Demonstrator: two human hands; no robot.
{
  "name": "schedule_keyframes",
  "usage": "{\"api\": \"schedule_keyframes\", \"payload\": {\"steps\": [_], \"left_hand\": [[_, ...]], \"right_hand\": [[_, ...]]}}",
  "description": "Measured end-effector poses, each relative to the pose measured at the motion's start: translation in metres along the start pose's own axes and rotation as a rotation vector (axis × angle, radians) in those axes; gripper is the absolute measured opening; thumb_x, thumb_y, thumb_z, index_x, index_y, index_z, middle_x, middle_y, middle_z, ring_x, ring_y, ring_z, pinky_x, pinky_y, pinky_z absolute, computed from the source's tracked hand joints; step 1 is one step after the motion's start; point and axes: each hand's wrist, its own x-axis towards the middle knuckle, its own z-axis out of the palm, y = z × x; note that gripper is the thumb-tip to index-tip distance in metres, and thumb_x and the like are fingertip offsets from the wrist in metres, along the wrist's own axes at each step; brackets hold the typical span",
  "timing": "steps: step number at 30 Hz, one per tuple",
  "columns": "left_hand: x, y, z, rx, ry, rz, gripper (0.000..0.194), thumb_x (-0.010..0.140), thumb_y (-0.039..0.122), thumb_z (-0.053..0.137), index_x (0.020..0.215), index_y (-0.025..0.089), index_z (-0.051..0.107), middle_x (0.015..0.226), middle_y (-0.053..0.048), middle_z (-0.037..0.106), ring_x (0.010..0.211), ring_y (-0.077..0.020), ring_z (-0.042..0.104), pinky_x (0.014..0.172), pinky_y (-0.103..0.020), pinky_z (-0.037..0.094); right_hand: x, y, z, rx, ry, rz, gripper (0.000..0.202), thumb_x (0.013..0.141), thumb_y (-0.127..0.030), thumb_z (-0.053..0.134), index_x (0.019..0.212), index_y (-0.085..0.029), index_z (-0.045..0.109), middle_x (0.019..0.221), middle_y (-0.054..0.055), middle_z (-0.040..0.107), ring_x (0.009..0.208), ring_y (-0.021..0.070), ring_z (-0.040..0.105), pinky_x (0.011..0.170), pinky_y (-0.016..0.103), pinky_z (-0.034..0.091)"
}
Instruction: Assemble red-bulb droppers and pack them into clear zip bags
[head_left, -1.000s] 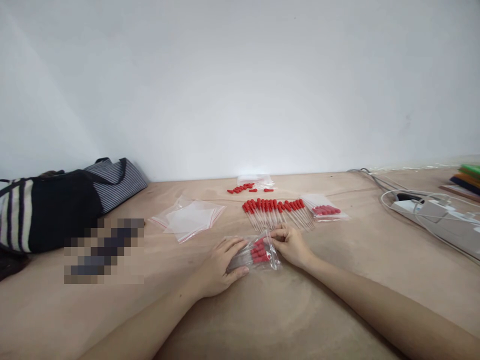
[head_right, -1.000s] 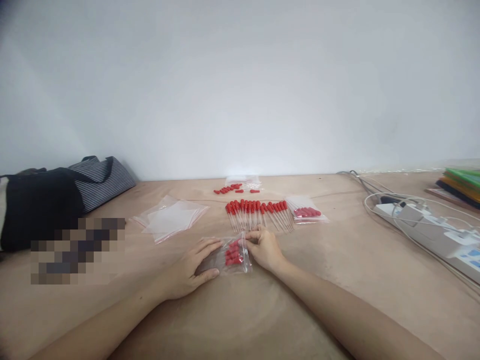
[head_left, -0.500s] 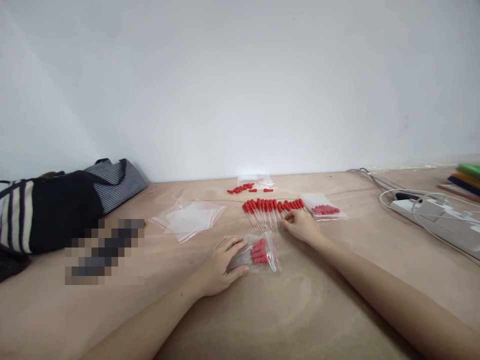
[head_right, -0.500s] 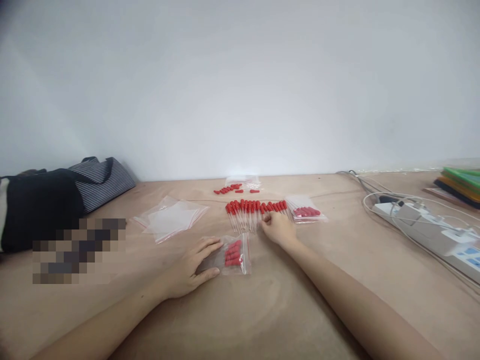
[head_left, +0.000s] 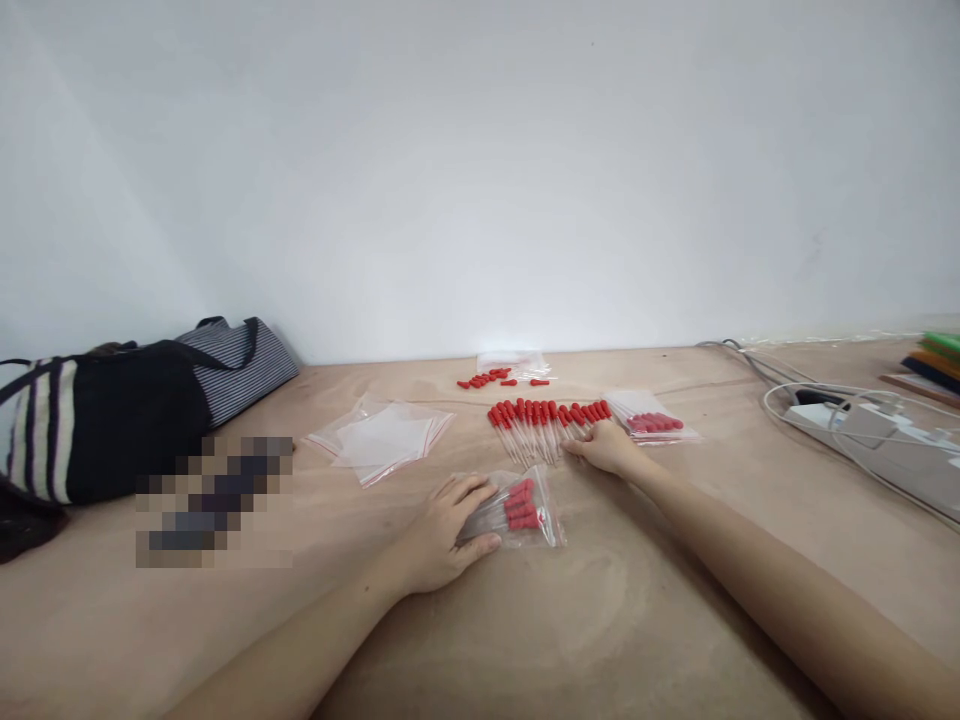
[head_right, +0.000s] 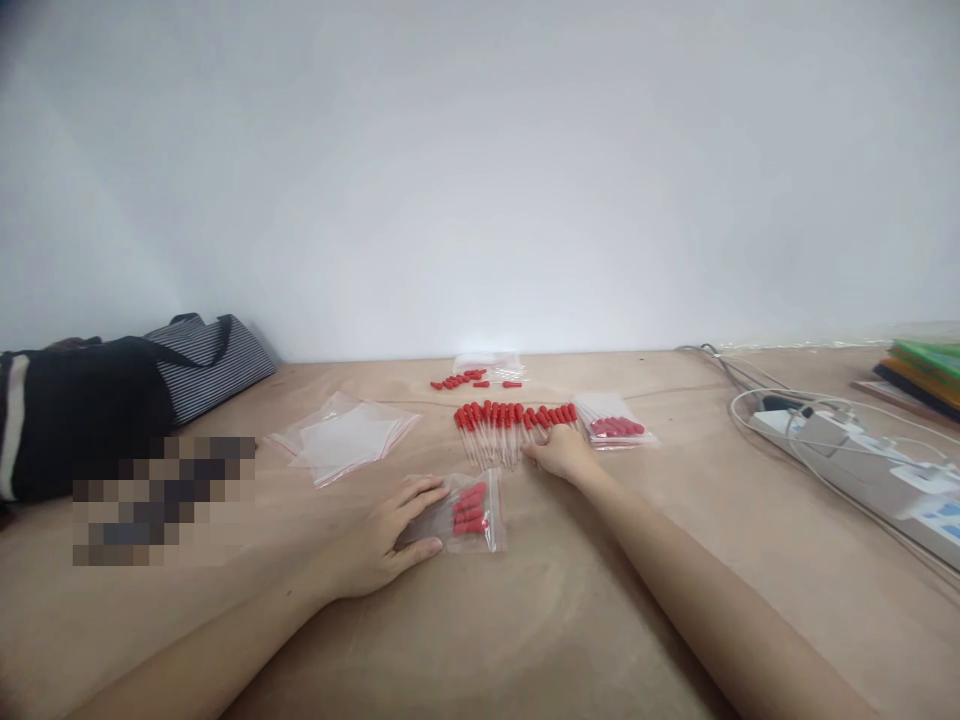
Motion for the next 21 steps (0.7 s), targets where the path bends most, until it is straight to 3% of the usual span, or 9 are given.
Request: {"api": "schedule_keyframes", "payload": {"steps": [6, 11, 15, 21], "left_hand": [[0.0, 0.0, -0.001, 0.017, -0.023, -0.011, 0.049, 0.08, 0.038, 0.05, 0.124, 0.019, 0.041, 0.131, -0.009, 0.041, 0.12, -0.0246, 0.035, 0.099, -0.043, 0.03], [0.001, 0.0, -0.001, 0.024, -0.021, -0.002, 0.048, 0.081, 0.037, 0.049, 0.124, 0.019, 0.041, 0.131, -0.009, 0.041, 0.12, -0.0243, 0.035, 0.099, -0.043, 0.03], [0.001, 0.0, 0.0, 0.017, -0.016, 0.001, 0.048, 0.08, 0.037, 0.05, 0.124, 0.019, 0.042, 0.131, -0.01, 0.041, 0.121, -0.0251, 0.035, 0.1, -0.043, 0.03], [0.0, -0.003, 0.002, 0.007, 0.013, 0.014, 0.046, 0.08, 0.037, 0.05, 0.123, 0.023, 0.043, 0.129, -0.007, 0.043, 0.118, -0.0247, 0.038, 0.099, -0.042, 0.032]], "right_hand": [[-0.015, 0.004, -0.012, 0.212, -0.08, -0.033, 0.038, 0.071, -0.04, 0.051, 0.041, -0.018, 0.045, 0.037, -0.003, 0.041, 0.037, 0.0078, 0.037, 0.041, 0.023, 0.028], [-0.049, 0.003, -0.011, 0.603, -0.214, -0.092, 0.03, 0.064, -0.045, 0.059, 0.06, -0.017, 0.051, 0.054, -0.001, 0.056, 0.048, 0.0095, 0.051, 0.048, 0.022, 0.039], [-0.069, -0.005, 0.002, 0.899, -0.279, -0.136, 0.037, 0.058, -0.048, 0.067, 0.071, -0.018, 0.049, 0.068, 0.001, 0.061, 0.057, 0.0113, 0.057, 0.055, 0.025, 0.044], [-0.08, -0.017, 0.015, 0.906, -0.36, -0.214, 0.034, 0.062, -0.048, 0.065, 0.073, -0.017, 0.053, 0.063, -0.001, 0.057, 0.061, 0.0114, 0.055, 0.06, 0.027, 0.045]]}}
